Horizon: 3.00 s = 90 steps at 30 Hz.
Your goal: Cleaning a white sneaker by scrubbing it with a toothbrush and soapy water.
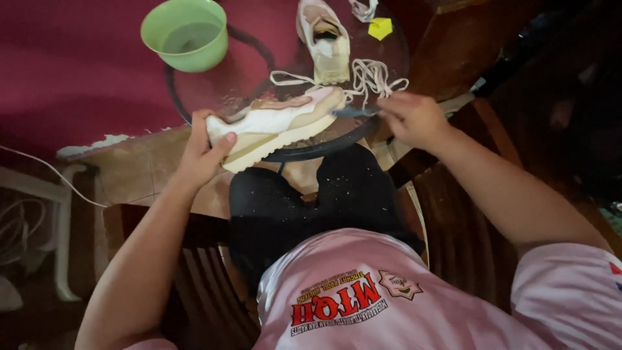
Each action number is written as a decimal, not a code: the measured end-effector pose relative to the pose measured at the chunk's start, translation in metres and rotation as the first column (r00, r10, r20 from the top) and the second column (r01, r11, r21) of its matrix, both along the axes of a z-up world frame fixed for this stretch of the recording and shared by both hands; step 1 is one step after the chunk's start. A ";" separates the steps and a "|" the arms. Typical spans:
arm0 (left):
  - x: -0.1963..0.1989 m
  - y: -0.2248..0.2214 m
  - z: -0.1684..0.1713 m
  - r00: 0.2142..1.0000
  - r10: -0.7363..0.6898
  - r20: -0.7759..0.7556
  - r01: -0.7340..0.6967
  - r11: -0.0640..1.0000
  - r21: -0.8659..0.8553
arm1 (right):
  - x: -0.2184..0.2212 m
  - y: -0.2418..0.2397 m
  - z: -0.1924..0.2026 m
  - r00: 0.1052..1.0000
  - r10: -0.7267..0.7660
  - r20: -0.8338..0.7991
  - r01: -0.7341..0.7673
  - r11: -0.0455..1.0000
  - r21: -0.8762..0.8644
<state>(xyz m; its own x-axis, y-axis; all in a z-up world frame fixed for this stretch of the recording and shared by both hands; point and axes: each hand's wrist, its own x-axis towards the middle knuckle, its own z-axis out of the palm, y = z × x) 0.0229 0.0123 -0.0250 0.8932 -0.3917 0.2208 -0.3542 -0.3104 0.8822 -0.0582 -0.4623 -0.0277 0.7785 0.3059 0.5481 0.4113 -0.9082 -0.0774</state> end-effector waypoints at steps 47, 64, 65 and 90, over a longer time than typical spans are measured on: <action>-0.008 -0.008 0.023 0.867 -0.162 0.471 0.184 0.983 -0.002 | 0.017 -0.029 -0.006 0.999 0.047 0.002 -0.043 0.899 0.435; -0.013 -0.018 0.029 0.577 -0.029 0.816 -0.233 0.952 0.199 | -0.009 0.024 0.013 0.990 0.139 0.025 -0.137 0.899 0.416; -0.021 -0.029 0.035 0.605 -0.124 0.786 -0.149 0.952 0.266 | -0.021 0.035 0.020 0.992 0.124 -0.024 -0.110 0.941 0.320; -0.031 -0.046 0.007 0.565 -0.246 0.788 -0.307 0.823 0.477 | -0.032 0.028 0.042 0.996 -0.062 -0.068 0.035 0.937 -0.348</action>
